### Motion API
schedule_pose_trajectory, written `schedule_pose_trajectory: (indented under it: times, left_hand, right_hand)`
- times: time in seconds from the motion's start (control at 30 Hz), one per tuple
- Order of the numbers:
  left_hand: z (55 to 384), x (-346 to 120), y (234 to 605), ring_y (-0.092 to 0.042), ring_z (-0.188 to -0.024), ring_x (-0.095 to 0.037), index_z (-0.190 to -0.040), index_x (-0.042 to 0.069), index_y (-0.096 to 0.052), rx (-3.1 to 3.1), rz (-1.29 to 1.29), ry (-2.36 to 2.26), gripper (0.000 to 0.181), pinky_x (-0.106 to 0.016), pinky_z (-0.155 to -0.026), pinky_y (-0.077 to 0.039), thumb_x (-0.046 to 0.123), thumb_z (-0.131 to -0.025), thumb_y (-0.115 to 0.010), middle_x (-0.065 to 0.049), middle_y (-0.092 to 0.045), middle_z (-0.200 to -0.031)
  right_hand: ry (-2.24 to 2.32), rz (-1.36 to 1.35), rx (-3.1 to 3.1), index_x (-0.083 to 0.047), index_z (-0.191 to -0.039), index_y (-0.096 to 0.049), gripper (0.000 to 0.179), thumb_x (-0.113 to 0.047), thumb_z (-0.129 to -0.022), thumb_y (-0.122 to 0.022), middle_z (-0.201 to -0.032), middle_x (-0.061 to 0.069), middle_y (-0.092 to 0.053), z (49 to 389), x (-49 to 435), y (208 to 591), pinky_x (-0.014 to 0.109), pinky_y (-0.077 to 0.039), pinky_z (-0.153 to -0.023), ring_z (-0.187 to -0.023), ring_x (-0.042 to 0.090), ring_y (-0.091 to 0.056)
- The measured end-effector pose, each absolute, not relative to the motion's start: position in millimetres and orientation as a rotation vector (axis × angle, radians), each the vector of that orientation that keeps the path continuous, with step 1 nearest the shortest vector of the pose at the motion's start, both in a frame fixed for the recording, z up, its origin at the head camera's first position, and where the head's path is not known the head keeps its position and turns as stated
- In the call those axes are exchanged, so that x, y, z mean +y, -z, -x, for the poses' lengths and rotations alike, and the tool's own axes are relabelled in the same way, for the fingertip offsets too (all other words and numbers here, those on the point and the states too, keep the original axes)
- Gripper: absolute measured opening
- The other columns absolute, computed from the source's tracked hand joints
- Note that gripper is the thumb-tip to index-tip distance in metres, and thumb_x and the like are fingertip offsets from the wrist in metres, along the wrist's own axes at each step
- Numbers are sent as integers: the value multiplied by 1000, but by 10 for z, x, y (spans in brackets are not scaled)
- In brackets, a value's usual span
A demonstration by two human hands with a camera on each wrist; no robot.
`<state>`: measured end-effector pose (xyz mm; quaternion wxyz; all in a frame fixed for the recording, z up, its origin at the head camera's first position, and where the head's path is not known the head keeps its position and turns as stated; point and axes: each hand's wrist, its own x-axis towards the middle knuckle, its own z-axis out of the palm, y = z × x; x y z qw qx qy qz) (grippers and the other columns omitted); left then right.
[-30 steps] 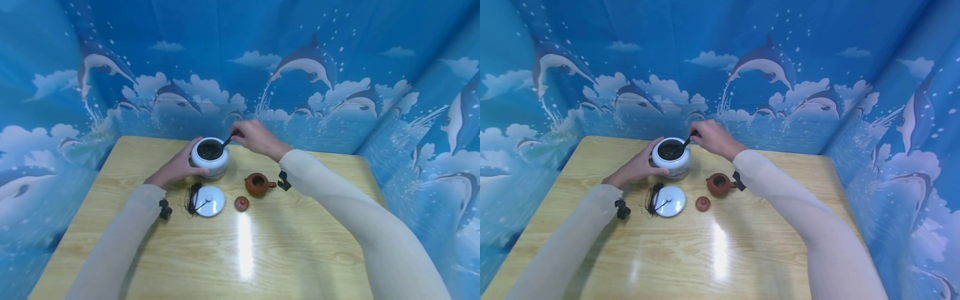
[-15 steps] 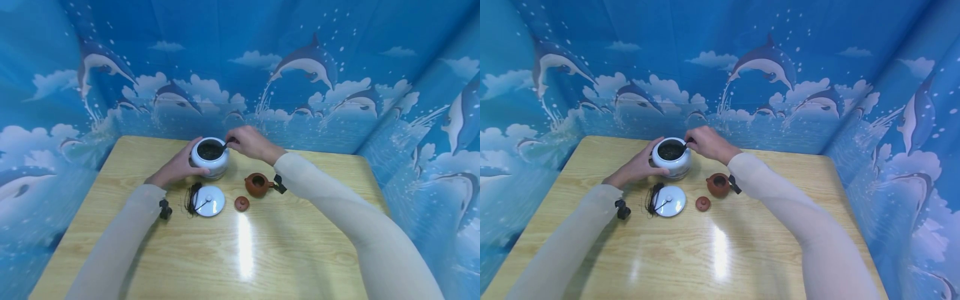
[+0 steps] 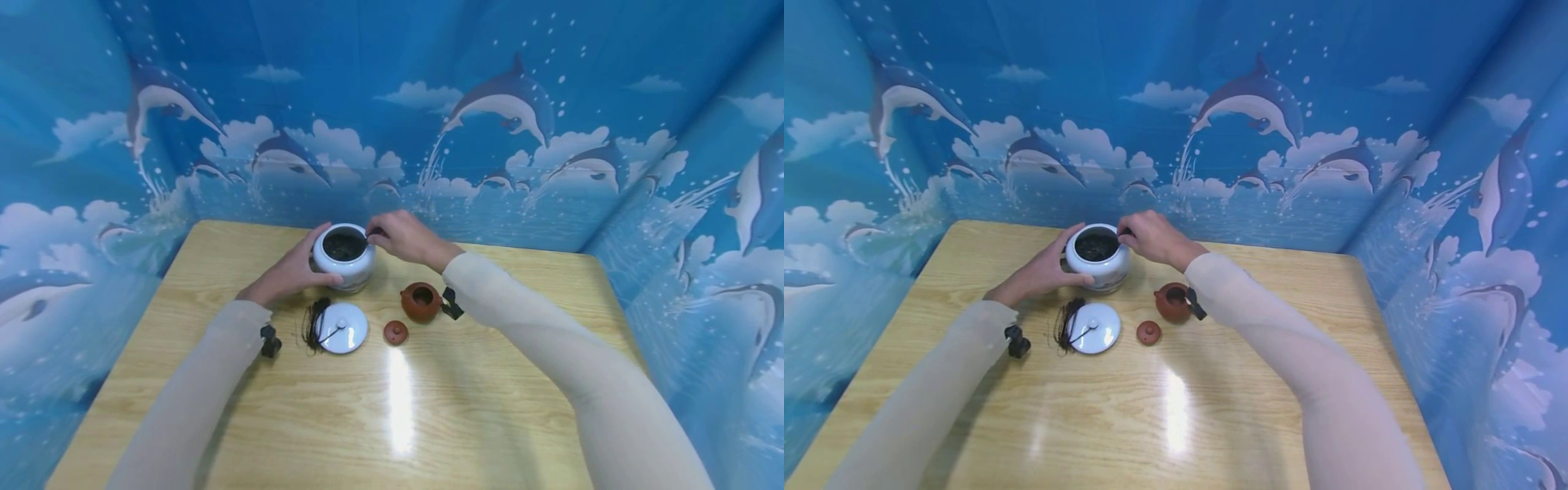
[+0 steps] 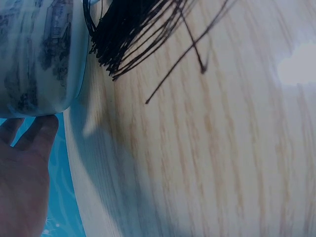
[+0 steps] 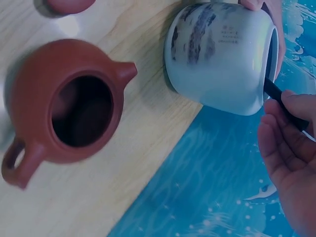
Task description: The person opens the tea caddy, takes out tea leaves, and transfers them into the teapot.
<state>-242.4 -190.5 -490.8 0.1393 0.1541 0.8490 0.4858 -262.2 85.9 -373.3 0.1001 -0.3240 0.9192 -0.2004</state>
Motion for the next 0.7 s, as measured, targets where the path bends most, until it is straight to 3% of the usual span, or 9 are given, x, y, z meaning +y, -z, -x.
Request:
schedule_pose_trajectory:
  times: [0.5,0.7]
  left_hand:
    - [2476,-1912,4933,-18,-169,-37,-178,24,-4,2440,-425,-1387,133,-70,-135,-13,40,-84,-97,-10,-14,-184]
    - [2448,-1908,4909,-20,-169,-36,-177,28,-5,2430,-433,-1408,132,-70,-135,-16,44,-84,-96,-7,-16,-184]
  right_hand:
    - [882,748,2661,-4,-129,-77,28,-22,-112,-64,-121,10,-79,2615,873,3907,37,-64,-92,-104,20,-76]
    - [1059,634,2581,-4,-133,-75,30,-23,-113,-62,-122,11,-78,2594,919,3990,39,-65,-87,-108,31,-76]
